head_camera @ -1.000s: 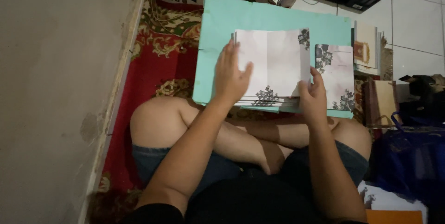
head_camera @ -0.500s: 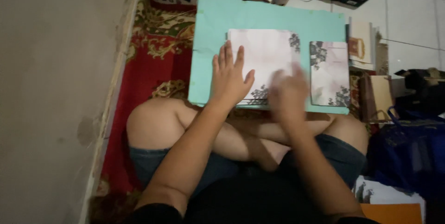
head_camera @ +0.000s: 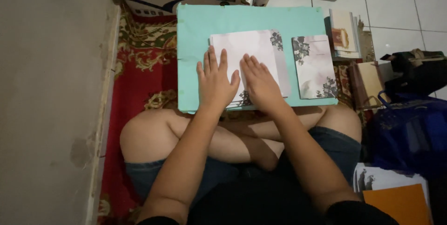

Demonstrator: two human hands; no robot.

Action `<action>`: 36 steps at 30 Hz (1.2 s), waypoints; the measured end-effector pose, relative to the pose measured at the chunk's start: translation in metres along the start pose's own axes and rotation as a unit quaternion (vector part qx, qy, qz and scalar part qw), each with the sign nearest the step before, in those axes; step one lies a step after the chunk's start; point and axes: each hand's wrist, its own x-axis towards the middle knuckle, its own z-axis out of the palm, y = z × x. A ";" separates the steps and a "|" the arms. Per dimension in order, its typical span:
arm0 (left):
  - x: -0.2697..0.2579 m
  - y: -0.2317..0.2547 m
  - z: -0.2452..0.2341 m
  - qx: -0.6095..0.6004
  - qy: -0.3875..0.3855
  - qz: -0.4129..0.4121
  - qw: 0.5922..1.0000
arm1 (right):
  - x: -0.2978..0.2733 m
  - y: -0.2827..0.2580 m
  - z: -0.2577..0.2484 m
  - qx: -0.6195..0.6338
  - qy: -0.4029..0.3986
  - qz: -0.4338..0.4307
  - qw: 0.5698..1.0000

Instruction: The person sits on the floor and folds sheets of patterned paper in half using both hands. They repeatedly smooth the crease with their palms and then place the folded sheet onto a growing stack on the right side of a light blue board.

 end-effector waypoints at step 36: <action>0.003 0.004 -0.006 -0.019 -0.037 -0.029 0.999 | -0.003 -0.008 -0.006 -0.043 -0.016 0.071 0.996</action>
